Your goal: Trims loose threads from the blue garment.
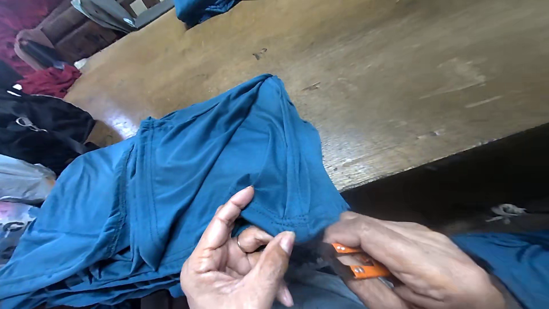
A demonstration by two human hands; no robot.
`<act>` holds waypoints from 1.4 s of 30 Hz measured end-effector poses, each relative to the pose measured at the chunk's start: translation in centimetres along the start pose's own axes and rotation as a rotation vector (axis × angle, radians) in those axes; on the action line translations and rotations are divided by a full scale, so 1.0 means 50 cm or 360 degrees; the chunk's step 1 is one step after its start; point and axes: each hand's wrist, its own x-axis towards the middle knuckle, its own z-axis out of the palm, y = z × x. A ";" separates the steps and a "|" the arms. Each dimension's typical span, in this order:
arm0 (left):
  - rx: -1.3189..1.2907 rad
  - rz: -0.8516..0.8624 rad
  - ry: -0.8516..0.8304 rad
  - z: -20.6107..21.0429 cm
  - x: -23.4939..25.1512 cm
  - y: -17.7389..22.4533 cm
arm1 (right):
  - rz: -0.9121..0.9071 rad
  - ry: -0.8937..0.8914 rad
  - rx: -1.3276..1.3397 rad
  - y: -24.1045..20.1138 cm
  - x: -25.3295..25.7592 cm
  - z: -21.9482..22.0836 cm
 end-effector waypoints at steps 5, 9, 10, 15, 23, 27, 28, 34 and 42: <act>-0.0080 -0.0079 0.0059 0.000 0.002 0.006 | 0.0088 -0.0220 0.0332 0.007 -0.014 -0.019; -0.0121 -0.0145 0.0068 -0.004 0.005 0.012 | 0.0158 0.0030 0.0221 0.005 -0.012 -0.022; -0.0123 -0.0151 0.0063 -0.005 0.006 0.013 | 0.0177 0.0087 0.0194 0.003 -0.010 -0.023; -0.0117 -0.0157 0.0064 -0.002 0.004 0.014 | 0.0086 0.0188 0.0034 -0.003 -0.003 -0.012; -0.0105 -0.0099 0.0006 0.000 -0.002 0.008 | -0.0195 0.0225 -0.0124 -0.013 0.027 0.017; -0.0012 -0.0014 -0.0001 0.003 -0.006 0.000 | -0.0216 0.0296 -0.0132 -0.004 0.047 0.026; 0.0004 -0.0015 0.0001 0.002 -0.005 0.001 | -0.0169 0.0334 -0.0109 0.000 0.050 0.026; 0.0000 -0.0043 0.0029 -0.004 0.001 0.005 | 0.0246 0.0404 -0.0003 0.013 0.049 -0.005; -0.0004 -0.0042 0.0021 -0.002 0.002 0.007 | 0.0103 0.0223 0.0218 0.013 0.025 0.009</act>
